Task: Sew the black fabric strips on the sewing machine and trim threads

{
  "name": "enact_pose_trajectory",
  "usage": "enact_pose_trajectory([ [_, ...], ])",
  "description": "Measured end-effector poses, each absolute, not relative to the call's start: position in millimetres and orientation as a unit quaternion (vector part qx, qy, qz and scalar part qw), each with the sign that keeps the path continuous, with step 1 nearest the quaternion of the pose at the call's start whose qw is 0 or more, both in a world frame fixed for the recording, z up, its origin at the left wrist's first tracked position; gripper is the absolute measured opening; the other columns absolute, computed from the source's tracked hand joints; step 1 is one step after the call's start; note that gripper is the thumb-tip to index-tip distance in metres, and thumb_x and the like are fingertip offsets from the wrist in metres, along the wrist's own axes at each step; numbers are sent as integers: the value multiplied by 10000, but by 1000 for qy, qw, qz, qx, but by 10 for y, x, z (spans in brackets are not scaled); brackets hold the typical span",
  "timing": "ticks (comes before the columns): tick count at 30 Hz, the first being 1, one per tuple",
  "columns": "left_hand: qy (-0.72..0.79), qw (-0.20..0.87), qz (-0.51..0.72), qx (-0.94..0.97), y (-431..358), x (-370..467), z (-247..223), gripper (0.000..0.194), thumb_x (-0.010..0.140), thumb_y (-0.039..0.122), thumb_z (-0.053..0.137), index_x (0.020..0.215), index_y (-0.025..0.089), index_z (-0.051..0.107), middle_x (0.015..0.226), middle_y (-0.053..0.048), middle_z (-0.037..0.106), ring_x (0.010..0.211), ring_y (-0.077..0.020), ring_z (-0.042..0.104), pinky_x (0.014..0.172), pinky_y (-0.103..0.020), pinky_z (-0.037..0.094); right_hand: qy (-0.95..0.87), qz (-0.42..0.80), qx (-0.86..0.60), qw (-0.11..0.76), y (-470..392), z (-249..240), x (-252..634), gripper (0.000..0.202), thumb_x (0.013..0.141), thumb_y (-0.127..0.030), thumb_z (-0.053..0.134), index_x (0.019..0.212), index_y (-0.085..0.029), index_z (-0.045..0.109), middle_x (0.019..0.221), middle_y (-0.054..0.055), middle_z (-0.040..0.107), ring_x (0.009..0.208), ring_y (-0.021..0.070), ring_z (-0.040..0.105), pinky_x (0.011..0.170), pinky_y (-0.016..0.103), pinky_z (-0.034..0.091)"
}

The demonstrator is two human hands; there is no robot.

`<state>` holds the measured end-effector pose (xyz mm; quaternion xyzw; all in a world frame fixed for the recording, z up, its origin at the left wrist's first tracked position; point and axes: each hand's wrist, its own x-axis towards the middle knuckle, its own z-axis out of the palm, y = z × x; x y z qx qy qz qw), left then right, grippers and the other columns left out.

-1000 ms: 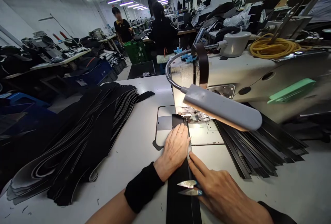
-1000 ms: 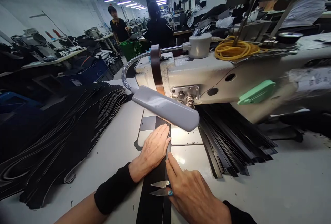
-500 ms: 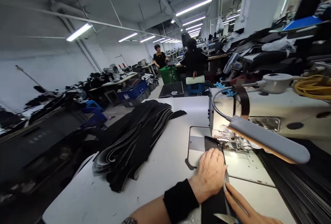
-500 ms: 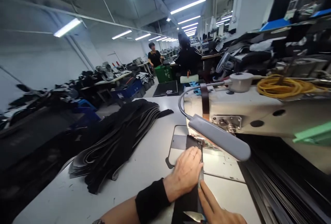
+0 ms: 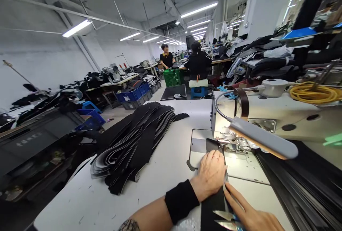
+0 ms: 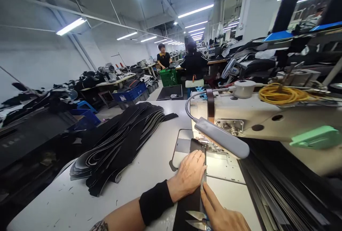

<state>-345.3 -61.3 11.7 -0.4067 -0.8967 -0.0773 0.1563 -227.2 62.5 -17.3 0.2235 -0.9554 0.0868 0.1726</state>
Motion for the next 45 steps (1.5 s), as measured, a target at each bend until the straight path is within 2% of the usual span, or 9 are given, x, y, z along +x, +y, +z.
enact_pose_trajectory([
  [4,-898,153,-78,-406,-586,-3471,103,335,871,244,449,1146,59,496,1147,-120,584,1086,-226,524,941,-329,453,-966,52,206,146,570,45,-2286,548,689,-89,396,1234,-65,449,1290,184,475,487,156,616,391,268,501],
  [9,-900,128,-85,-407,-569,-3490,153,331,878,249,443,1148,68,499,1166,-130,579,1100,-228,527,951,-347,443,-977,19,190,99,550,172,-2314,534,687,-70,394,1216,-64,473,1288,201,471,547,175,638,404,270,494],
  [13,-883,39,-124,-451,-797,-3558,343,328,895,279,417,1151,98,515,1222,-121,558,1157,-197,502,983,-317,421,-974,32,199,98,559,154,-2270,509,691,-66,385,1187,-73,503,1272,188,493,538,172,633,404,275,483],
  [18,-846,-115,-131,-504,-1243,-3674,577,530,849,142,395,1368,125,287,1430,-129,296,1323,-191,268,1066,-349,306,-970,59,206,111,546,137,-2224,479,728,-85,368,1188,-86,500,1283,185,484,519,159,618,389,276,469],
  [21,-831,-107,-125,-531,-1287,-3652,537,635,805,154,456,1395,126,223,1465,-153,187,1356,-256,150,1093,-456,219,-967,51,201,150,549,128,-2198,445,738,-122,389,1162,-98,524,1268,193,496,422,128,567,340,263,433],
  [24,-786,-67,-141,-598,-1185,-3583,427,501,862,217,430,1349,169,323,1428,-121,313,1333,-245,247,1099,-458,211,-960,56,207,181,555,122,-2161,430,744,-111,361,1131,-78,544,1235,221,513,432,128,572,355,253,442],
  [28,-739,-38,-182,-648,-1092,-3524,332,331,930,252,334,1219,155,462,1270,-107,518,1183,-187,470,1055,-356,318,-951,69,224,203,567,108,-2123,447,735,-82,303,1095,-35,564,1192,247,535,445,134,579,378,252,457],
  [39,-747,-17,-190,-636,-1065,-3506,250,294,927,280,332,1127,142,497,1194,-127,556,1103,-203,526,976,-356,403,-948,78,234,200,562,122,-2114,444,737,-32,277,1076,1,561,1168,253,550,544,160,613,375,251,441],
  [45,-751,-15,-192,-631,-1057,-3487,246,288,929,278,329,1119,143,499,1205,-119,552,1120,-199,518,984,-343,399,-946,73,224,222,562,70,-2120,403,797,-51,275,1066,-8,573,1148,242,569,474,128,568,362,242,415],
])
